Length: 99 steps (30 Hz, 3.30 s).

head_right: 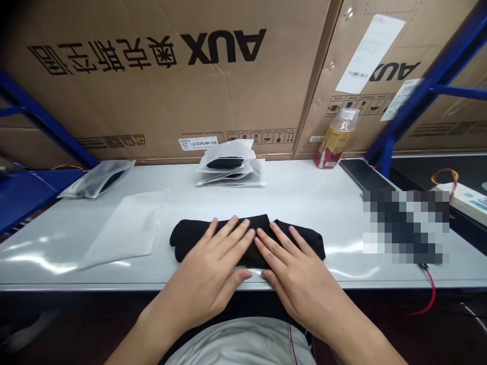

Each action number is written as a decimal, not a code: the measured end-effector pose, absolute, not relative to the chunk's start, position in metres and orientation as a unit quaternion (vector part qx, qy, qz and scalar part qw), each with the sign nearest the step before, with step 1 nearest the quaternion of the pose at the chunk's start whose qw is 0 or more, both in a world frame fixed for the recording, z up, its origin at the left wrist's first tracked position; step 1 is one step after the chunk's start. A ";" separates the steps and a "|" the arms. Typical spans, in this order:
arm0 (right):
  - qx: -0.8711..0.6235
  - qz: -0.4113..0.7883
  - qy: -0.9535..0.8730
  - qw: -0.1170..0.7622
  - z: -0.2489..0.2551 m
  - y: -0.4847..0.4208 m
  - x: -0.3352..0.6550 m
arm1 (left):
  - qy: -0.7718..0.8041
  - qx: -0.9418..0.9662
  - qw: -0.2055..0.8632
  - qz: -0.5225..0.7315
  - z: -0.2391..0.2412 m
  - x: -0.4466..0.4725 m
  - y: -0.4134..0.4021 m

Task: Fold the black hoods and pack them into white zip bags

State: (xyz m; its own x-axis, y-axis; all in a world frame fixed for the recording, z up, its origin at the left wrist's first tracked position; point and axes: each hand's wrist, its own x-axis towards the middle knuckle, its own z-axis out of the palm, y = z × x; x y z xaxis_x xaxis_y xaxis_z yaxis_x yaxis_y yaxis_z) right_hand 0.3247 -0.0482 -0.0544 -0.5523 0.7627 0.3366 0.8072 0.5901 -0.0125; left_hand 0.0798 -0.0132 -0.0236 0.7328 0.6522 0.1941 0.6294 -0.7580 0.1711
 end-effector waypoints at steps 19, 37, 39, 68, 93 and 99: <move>-0.635 -0.103 -0.663 0.383 -0.003 -0.017 0.290 | 0.361 0.919 0.091 0.133 -0.035 0.133 -0.007; -0.553 0.130 -0.782 0.258 -0.037 -0.027 0.347 | 0.376 0.918 0.083 0.093 -0.011 0.048 -0.001; -0.568 0.066 -0.781 0.253 -0.047 -0.024 0.339 | 0.381 0.916 0.094 0.088 -0.014 0.047 0.000; -0.446 0.197 -0.785 0.384 -0.010 0.002 0.206 | 0.522 0.748 0.148 0.383 -0.004 0.045 0.017; -0.514 0.348 -0.677 0.396 -0.032 -0.026 0.322 | 0.646 0.751 0.045 0.132 0.006 -0.008 0.038; -0.523 0.280 -0.661 0.460 -0.037 -0.025 0.314 | 0.722 0.692 0.015 -0.009 0.011 -0.020 0.026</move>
State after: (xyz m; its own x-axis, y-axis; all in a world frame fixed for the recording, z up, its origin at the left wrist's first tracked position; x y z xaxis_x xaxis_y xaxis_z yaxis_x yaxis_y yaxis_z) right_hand 0.3142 -0.0255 -0.0367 -0.0296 0.9489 0.3142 0.4342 0.2954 -0.8510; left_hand -0.0196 0.0264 0.0106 -0.0424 0.9985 -0.0351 0.9991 0.0427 0.0076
